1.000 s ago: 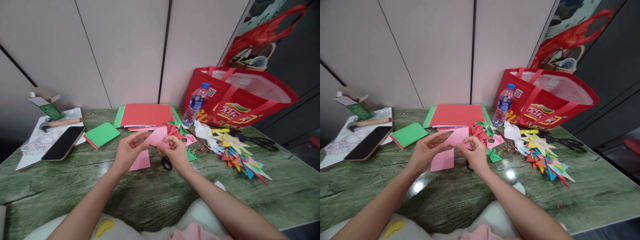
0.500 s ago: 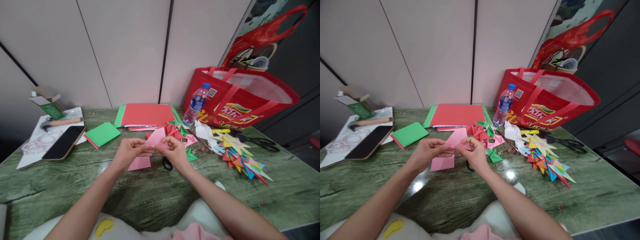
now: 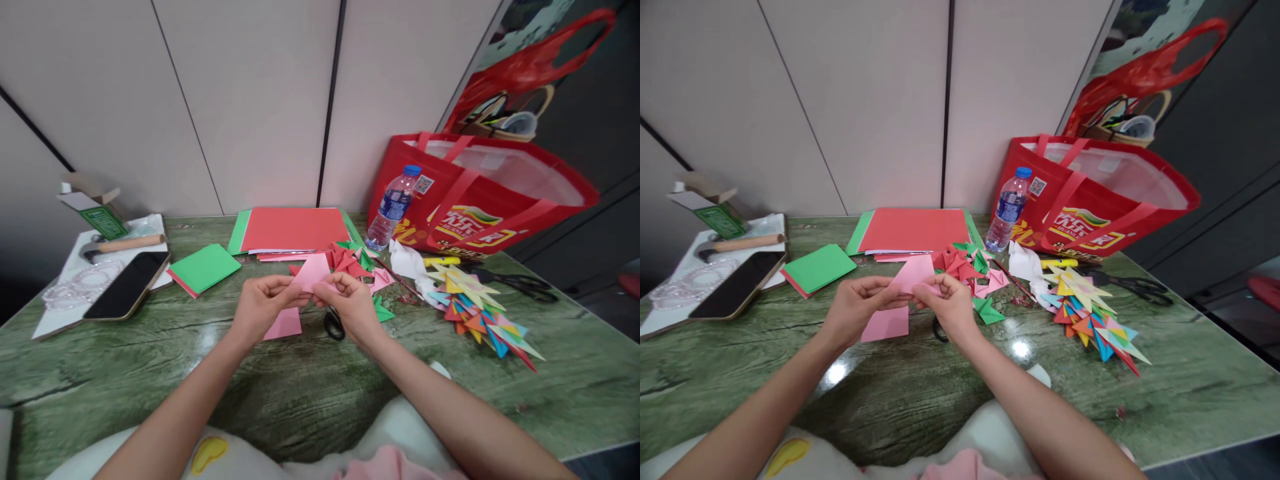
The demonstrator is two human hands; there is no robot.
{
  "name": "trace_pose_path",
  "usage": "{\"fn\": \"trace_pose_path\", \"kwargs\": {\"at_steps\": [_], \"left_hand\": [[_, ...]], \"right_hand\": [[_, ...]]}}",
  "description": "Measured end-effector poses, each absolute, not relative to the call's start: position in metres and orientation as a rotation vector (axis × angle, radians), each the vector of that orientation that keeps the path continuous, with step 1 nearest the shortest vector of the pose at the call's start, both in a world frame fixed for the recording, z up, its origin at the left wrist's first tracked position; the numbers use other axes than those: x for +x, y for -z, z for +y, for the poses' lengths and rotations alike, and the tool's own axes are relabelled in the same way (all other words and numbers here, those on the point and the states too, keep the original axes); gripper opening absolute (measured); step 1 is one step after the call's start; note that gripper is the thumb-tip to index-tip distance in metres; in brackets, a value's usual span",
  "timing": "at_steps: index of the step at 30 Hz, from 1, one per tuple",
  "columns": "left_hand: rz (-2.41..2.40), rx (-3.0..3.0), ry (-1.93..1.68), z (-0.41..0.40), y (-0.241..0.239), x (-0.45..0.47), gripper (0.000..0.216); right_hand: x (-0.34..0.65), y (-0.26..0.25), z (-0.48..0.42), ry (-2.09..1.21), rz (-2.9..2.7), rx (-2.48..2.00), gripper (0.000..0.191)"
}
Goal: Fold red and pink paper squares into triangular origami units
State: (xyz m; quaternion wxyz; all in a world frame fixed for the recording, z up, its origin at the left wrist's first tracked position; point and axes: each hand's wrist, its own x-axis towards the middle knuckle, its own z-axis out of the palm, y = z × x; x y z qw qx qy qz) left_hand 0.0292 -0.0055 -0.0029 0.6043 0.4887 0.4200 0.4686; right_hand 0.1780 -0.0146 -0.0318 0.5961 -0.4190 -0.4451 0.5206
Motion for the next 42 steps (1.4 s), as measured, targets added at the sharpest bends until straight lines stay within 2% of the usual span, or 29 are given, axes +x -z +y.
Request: {"fn": "trace_pose_path", "kwargs": {"at_steps": [6, 11, 18, 28, 42], "left_hand": [[0.932, 1.152, -1.051, -0.005, 0.001, 0.027, 0.026], [0.855, 1.244, -0.909, -0.004, -0.003, 0.023, 0.033], [0.871, 1.193, -0.937, -0.004, -0.003, 0.023, 0.037], [0.833, 1.258, -0.871, -0.002, -0.002, 0.020, 0.029], [0.884, 1.101, -1.019, -0.002, 0.008, 0.027, 0.025]], "right_hand": [[0.179, 0.032, -0.014, -1.191, -1.032, -0.968, 0.020], [0.181, 0.030, -0.013, -1.188, -1.021, -0.966, 0.018], [0.182, 0.033, -0.013, -1.210, -1.064, -0.976, 0.016], [0.183, 0.033, -0.013, -1.189, -1.125, -1.008, 0.017], [0.181, 0.032, -0.014, -1.217, -1.138, -0.956, 0.019]]}}
